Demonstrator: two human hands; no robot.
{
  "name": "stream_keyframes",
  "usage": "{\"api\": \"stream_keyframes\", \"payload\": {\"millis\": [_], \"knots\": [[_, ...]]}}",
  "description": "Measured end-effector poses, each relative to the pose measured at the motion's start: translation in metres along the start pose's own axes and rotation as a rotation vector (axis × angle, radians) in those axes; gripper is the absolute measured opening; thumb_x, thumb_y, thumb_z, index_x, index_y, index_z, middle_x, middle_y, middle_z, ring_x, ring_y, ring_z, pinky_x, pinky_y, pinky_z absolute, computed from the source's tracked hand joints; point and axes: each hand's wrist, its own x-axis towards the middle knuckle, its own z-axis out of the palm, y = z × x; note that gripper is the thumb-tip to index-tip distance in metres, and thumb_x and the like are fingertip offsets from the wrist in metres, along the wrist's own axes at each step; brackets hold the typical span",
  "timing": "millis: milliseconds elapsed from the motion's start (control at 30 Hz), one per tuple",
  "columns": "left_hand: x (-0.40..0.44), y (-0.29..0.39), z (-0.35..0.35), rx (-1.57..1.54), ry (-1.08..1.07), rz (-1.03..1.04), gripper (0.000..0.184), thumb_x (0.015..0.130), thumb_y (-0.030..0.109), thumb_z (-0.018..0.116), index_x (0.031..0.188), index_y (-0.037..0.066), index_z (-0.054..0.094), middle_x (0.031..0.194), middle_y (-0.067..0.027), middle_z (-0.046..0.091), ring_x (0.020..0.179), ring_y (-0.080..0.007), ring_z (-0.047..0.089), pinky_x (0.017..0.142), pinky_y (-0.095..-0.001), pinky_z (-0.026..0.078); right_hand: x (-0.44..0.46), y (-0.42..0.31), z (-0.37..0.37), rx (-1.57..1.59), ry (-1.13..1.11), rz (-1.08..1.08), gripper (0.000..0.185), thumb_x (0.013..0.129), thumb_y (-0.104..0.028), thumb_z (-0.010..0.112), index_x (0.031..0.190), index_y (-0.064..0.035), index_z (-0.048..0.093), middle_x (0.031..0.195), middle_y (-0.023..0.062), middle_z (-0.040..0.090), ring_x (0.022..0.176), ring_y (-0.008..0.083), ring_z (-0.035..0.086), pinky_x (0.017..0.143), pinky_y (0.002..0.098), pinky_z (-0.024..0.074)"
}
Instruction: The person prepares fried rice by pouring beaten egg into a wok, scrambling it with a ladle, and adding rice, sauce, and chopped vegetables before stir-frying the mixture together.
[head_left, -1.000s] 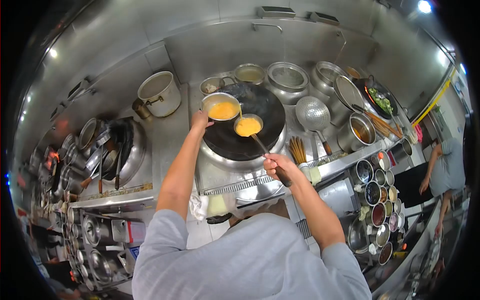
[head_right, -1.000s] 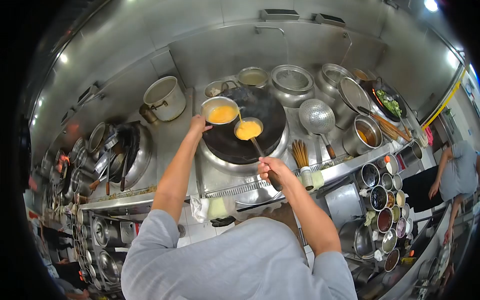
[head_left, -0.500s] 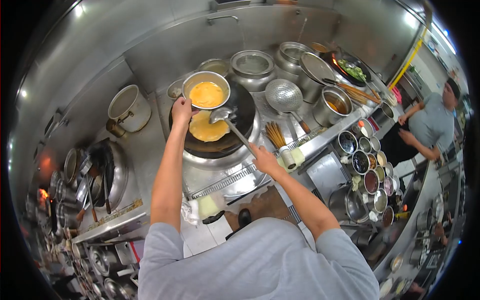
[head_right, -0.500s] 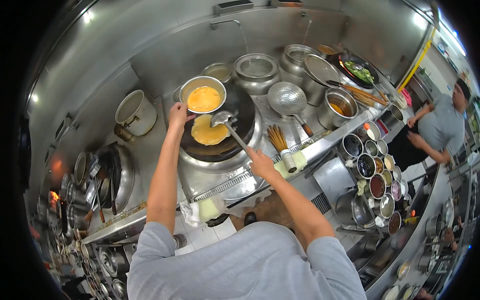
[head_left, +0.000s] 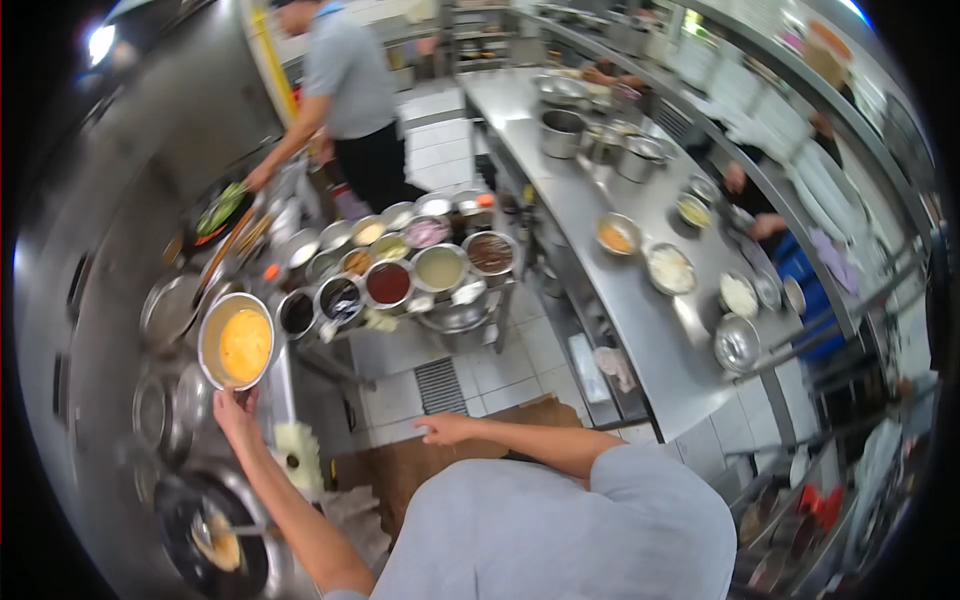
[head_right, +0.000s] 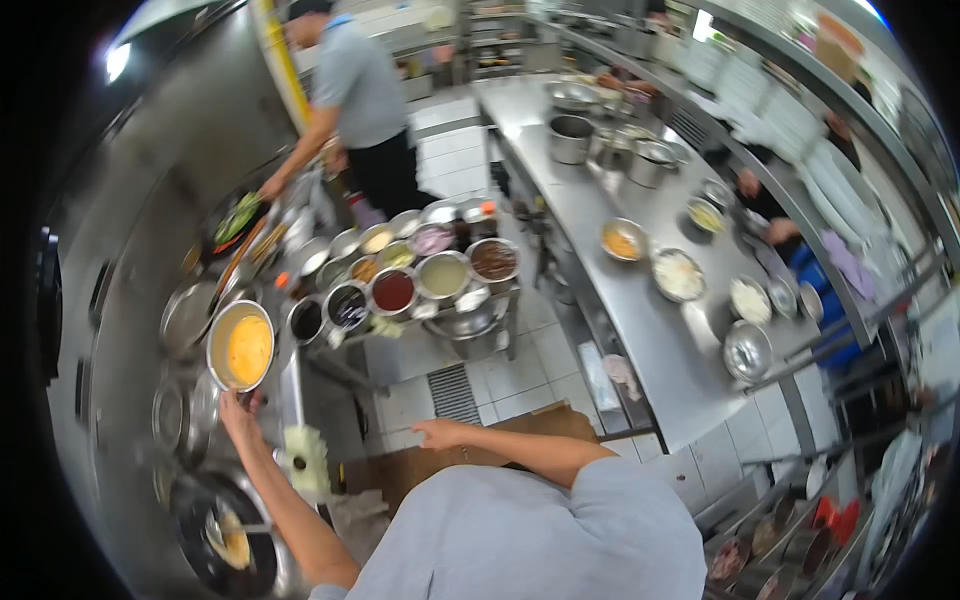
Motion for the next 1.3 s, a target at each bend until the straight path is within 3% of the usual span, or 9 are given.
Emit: {"api": "stream_keyframes", "payload": {"millis": [167, 333, 500, 733, 967, 1000, 1133, 1200, 1300], "knots": [[-0.034, -0.093, 0.238, -0.095, -0.301, -0.135, 0.013, 0.086, 0.014, 0.057, 0.094, 0.004, 0.054, 0.095, -0.0089, 0.058, 0.084, -0.0261, 0.064, 0.072, -0.0364, 0.057, -0.134, 0.083, -0.103, 0.305, 0.33, 0.374, 0.047, 0.086, -0.02, 0.058, 0.131, -0.0098, 0.051, 0.092, 0.0112, 0.068, 0.074, 0.0204, 0.066, 0.064, 0.0351, 0.0522], [-0.065, -0.184, 0.447, -0.083, -0.678, -0.243, 0.021, 0.087, 0.008, 0.05, 0.107, 0.001, 0.051, 0.112, -0.015, 0.057, 0.095, -0.0317, 0.063, 0.076, -0.0406, 0.059, -0.236, 0.153, -0.154, 0.437, 0.684, 0.407, 0.043, 0.09, -0.016, 0.056, 0.133, -0.01, 0.049, 0.088, 0.0077, 0.064, 0.069, 0.0141, 0.062, 0.057, 0.0289, 0.0513], [-0.121, -0.255, 0.63, -0.012, -0.849, -0.487, 0.021, 0.086, 0.009, 0.05, 0.105, 0.0, 0.05, 0.101, -0.012, 0.051, 0.087, -0.0289, 0.062, 0.072, -0.0374, 0.059, -0.312, 0.14, -0.178, 0.584, 0.952, 0.553, 0.043, 0.093, -0.014, 0.055, 0.134, -0.0082, 0.046, 0.09, 0.0077, 0.062, 0.071, 0.0129, 0.062, 0.059, 0.0262, 0.0521], [-0.156, -0.359, 0.801, 0.107, -0.879, -0.523, 0.012, 0.088, 0.011, 0.049, 0.094, 0.0, 0.049, 0.09, -0.0109, 0.052, 0.076, -0.0244, 0.061, 0.063, -0.0377, 0.059, -0.338, 0.158, -0.167, 0.542, 1.278, 0.642, 0.04, 0.092, -0.013, 0.057, 0.131, -0.0081, 0.049, 0.09, 0.0099, 0.063, 0.072, 0.0162, 0.065, 0.058, 0.0289, 0.0551], [-0.155, -0.431, 0.878, 0.107, -0.841, -0.597, 0.016, 0.091, 0.015, 0.053, 0.097, 0.002, 0.046, 0.091, -0.0131, 0.057, 0.079, -0.0226, 0.061, 0.064, -0.0374, 0.057, -0.331, 0.119, -0.229, 0.522, 1.247, 0.873, 0.041, 0.091, -0.011, 0.056, 0.131, -0.0054, 0.048, 0.093, 0.01, 0.063, 0.075, 0.0157, 0.066, 0.059, 0.0276, 0.054], [-0.154, -0.448, 0.88, 0.082, -0.876, -0.617, 0.032, 0.091, 0.03, 0.058, 0.104, 0.004, 0.044, 0.096, -0.0133, 0.056, 0.083, -0.0228, 0.059, 0.065, -0.0388, 0.056, -0.331, 0.12, -0.236, 0.506, 1.262, 0.847, 0.041, 0.091, -0.011, 0.056, 0.131, -0.0055, 0.049, 0.093, 0.0096, 0.063, 0.073, 0.0155, 0.065, 0.06, 0.0276, 0.0536], [-0.177, -0.422, 0.829, 0.343, -1.074, -0.652, 0.056, 0.085, 0.06, 0.057, 0.109, 0.01, 0.045, 0.099, -0.0078, 0.052, 0.082, -0.0245, 0.058, 0.062, -0.0399, 0.054, -0.33, 0.11, -0.275, 0.482, 1.28, 0.782, 0.043, 0.089, -0.008, 0.053, 0.132, -0.0052, 0.049, 0.095, 0.009, 0.062, 0.071, 0.0139, 0.062, 0.062, 0.0276, 0.0524], [-0.191, -0.425, 0.781, 0.383, -1.156, -0.797, 0.044, 0.09, 0.057, 0.053, 0.105, 0.015, 0.049, 0.093, -0.002, 0.052, 0.085, -0.0213, 0.057, 0.063, -0.0406, 0.053, -0.335, 0.105, -0.295, 0.483, 1.295, 0.732, 0.044, 0.088, -0.007, 0.052, 0.132, -0.005, 0.049, 0.096, 0.0092, 0.062, 0.071, 0.0136, 0.061, 0.063, 0.0276, 0.0522], [-0.236, -0.405, 0.711, 0.418, -1.135, -0.779, 0.048, 0.091, 0.054, 0.052, 0.109, 0.01, 0.049, 0.104, -0.0075, 0.052, 0.081, -0.023, 0.058, 0.067, -0.0404, 0.053, -0.339, 0.098, -0.307, 0.456, 1.273, 0.753, 0.044, 0.088, -0.01, 0.057, 0.132, -0.0064, 0.05, 0.095, 0.0095, 0.064, 0.073, 0.018, 0.063, 0.072, 0.0306, 0.0512]]}}
